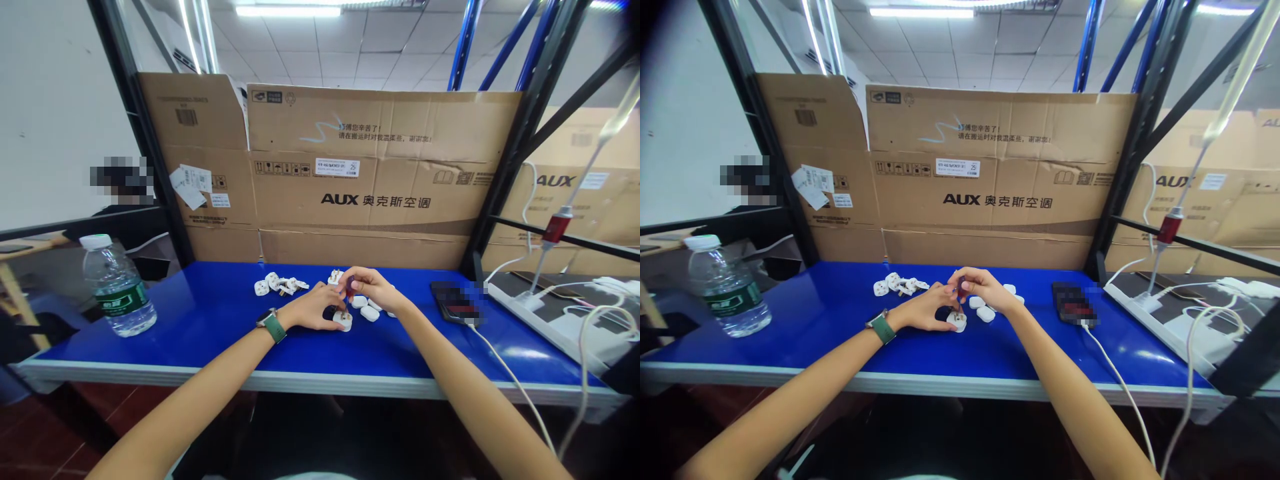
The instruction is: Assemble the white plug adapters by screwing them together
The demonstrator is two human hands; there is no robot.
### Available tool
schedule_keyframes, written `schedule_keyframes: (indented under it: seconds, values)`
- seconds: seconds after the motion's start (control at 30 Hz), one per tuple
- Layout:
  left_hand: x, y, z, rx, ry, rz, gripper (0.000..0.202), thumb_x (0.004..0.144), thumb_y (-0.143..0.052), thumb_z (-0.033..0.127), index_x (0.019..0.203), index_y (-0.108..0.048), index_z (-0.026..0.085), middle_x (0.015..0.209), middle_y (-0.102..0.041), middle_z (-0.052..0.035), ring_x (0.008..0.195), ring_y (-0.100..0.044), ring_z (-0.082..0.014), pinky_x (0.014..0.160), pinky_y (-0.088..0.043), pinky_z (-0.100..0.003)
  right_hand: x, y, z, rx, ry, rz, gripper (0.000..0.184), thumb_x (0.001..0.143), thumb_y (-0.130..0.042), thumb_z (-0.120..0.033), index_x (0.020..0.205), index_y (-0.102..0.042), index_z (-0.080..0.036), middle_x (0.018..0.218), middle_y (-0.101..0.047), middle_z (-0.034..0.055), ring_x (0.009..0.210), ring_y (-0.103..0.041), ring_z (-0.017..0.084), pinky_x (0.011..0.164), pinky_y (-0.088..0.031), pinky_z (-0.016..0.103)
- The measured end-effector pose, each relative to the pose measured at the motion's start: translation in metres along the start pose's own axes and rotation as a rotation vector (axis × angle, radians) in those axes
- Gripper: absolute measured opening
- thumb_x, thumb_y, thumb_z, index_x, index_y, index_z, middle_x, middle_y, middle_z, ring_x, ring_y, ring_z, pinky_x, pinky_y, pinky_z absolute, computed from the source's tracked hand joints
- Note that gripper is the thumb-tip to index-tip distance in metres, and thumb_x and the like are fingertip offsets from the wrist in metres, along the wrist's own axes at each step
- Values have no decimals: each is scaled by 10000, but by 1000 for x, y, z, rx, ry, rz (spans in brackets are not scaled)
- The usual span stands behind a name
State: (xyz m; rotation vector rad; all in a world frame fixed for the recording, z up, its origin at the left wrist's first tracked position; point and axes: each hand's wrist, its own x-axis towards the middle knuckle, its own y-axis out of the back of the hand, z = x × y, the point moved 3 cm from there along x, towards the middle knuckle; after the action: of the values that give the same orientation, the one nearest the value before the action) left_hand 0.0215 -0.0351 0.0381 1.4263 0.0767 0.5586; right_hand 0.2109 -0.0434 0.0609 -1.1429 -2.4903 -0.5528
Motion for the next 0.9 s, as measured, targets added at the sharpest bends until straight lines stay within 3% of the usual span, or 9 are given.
schedule_keyframes:
  seconds: [0.27,0.47,0.63,0.73,0.9]
  values:
    - [1,2,5,-29,-16,-21,326,888,-745,503,1108,-732,263,1156,-762,-25,1199,-629,-275,1033,-345,-385,0,-1,-4,-178,41,109,372,976,-642,-495,1208,-730,-217,1122,-687,74,932,-659,184,862,-544,324]
    - [1,2,4,-49,-31,-11,348,878,-757,516,1100,-739,249,1130,-772,-30,1154,-642,-263,1039,-336,-376,1,0,-3,-267,76,246,438,856,-794,-414,1244,-757,-214,958,-678,40,738,-639,152,712,-541,299]
    - [2,1,4,-65,-36,-15,340,870,-771,509,1083,-749,245,1109,-777,-32,1136,-644,-264,1032,-337,-378,2,3,-5,-241,53,253,407,832,-808,-368,1189,-748,-180,829,-709,26,709,-641,164,696,-550,304]
    - [2,2,4,-60,-29,-9,339,858,-785,503,1070,-753,241,1102,-773,-31,1132,-646,-258,1007,-347,-364,3,4,-3,-153,58,231,344,826,-814,-367,1107,-719,-193,872,-721,31,747,-663,172,715,-559,310]
    - [2,0,3,-51,-19,-12,346,867,-772,518,1081,-750,246,1107,-773,-23,1152,-641,-260,983,-346,-357,4,0,-2,-114,97,106,260,945,-692,-407,1098,-687,-197,944,-726,57,857,-684,193,777,-550,332]
